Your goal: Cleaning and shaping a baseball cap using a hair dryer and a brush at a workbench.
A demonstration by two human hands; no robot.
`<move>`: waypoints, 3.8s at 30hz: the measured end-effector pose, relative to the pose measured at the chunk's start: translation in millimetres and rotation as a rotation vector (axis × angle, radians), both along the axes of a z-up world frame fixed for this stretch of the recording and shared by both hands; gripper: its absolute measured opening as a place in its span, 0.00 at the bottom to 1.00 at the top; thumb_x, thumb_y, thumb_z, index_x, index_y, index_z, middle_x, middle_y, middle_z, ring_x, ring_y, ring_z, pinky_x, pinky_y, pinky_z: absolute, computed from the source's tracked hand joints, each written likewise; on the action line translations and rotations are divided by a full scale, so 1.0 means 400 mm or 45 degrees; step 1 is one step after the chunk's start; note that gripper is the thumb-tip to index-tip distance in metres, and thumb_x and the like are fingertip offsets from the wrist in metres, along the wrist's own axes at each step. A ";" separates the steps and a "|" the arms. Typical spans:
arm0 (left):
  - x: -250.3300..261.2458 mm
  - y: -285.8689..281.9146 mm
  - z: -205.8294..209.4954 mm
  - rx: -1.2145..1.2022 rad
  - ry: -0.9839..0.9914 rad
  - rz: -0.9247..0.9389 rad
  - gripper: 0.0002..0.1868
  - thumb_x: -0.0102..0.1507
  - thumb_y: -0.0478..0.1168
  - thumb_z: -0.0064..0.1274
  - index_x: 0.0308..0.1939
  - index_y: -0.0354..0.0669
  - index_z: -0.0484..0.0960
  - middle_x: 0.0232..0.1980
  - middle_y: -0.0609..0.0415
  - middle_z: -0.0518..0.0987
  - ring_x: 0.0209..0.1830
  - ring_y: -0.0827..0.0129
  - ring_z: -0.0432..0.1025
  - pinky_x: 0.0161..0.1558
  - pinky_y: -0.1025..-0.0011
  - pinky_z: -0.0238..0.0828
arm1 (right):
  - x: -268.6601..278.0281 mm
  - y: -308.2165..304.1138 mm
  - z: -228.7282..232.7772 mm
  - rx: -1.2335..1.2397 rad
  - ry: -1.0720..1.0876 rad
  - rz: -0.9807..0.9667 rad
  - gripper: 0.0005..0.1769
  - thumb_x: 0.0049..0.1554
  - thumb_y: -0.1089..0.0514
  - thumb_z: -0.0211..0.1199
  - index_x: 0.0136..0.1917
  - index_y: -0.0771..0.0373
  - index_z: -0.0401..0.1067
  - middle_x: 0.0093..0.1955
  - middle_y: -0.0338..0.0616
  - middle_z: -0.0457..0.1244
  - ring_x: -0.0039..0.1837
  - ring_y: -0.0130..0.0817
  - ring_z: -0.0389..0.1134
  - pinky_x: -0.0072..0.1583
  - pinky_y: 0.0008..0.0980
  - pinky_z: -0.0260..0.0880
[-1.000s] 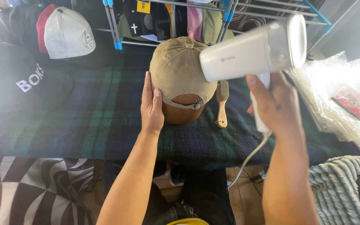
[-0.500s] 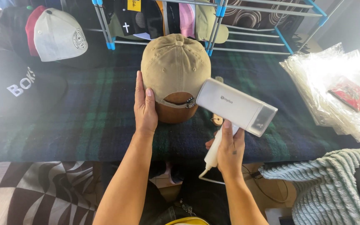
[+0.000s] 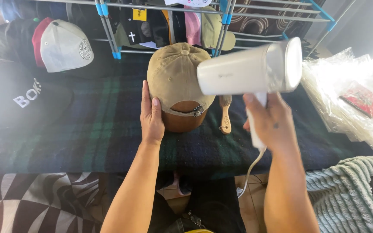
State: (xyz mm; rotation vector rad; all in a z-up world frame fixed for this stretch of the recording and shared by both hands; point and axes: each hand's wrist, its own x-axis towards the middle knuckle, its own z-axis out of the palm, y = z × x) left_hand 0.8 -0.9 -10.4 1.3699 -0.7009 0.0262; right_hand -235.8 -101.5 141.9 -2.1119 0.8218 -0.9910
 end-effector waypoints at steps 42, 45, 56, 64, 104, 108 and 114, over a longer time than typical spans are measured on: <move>0.011 0.028 0.020 -0.098 0.103 -0.206 0.41 0.70 0.64 0.35 0.80 0.47 0.50 0.84 0.50 0.51 0.84 0.59 0.46 0.79 0.58 0.48 | 0.158 0.082 0.240 -0.756 0.847 0.284 0.39 0.64 0.32 0.47 0.78 0.58 0.59 0.42 0.52 0.70 0.40 0.51 0.72 0.44 0.47 0.70; 0.012 0.030 0.021 -0.057 0.119 -0.179 0.38 0.70 0.63 0.34 0.80 0.51 0.52 0.84 0.53 0.53 0.85 0.60 0.47 0.80 0.59 0.47 | 0.131 0.119 0.195 -0.870 0.906 0.340 0.30 0.67 0.34 0.49 0.65 0.63 0.61 0.43 0.54 0.67 0.39 0.56 0.69 0.40 0.51 0.67; -0.019 0.086 0.037 -0.532 0.614 -0.087 0.25 0.70 0.45 0.41 0.69 0.38 0.72 0.68 0.47 0.75 0.70 0.63 0.68 0.71 0.67 0.65 | -0.063 0.060 -0.142 -0.989 0.671 0.181 0.29 0.51 0.51 0.65 0.65 0.58 0.67 0.46 0.39 0.68 0.38 0.46 0.71 0.35 0.44 0.72; -0.389 0.266 0.069 -0.550 0.493 -0.644 0.18 0.65 0.38 0.55 0.55 0.31 0.81 0.53 0.47 0.84 0.56 0.64 0.76 0.60 0.62 0.76 | 0.021 0.229 -0.274 -0.453 0.314 0.104 0.29 0.45 0.44 0.67 0.60 0.48 0.71 0.65 0.38 0.52 0.48 0.47 0.72 0.40 0.54 0.69; -0.081 0.246 0.159 -0.121 -0.476 0.089 0.13 0.57 0.37 0.64 0.41 0.31 0.84 0.36 0.45 0.84 0.36 0.56 0.80 0.47 0.68 0.74 | 0.343 -0.160 -0.195 0.080 -0.553 0.176 0.25 0.70 0.39 0.52 0.70 0.56 0.71 0.63 0.51 0.64 0.61 0.38 0.66 0.58 0.40 0.71; -0.153 0.273 0.171 0.018 0.174 0.044 0.11 0.60 0.38 0.58 0.28 0.32 0.82 0.24 0.43 0.82 0.22 0.59 0.78 0.32 0.68 0.76 | 0.343 -0.148 -0.200 0.095 -0.510 0.126 0.25 0.70 0.37 0.49 0.71 0.50 0.70 0.65 0.51 0.64 0.65 0.43 0.67 0.63 0.43 0.70; -0.152 0.267 0.108 0.162 0.958 0.041 0.19 0.61 0.44 0.57 0.22 0.32 0.77 0.15 0.34 0.78 0.12 0.52 0.77 0.18 0.62 0.75 | 0.340 -0.146 -0.197 0.103 -0.543 0.158 0.26 0.71 0.37 0.49 0.71 0.51 0.70 0.65 0.53 0.64 0.67 0.44 0.67 0.65 0.44 0.69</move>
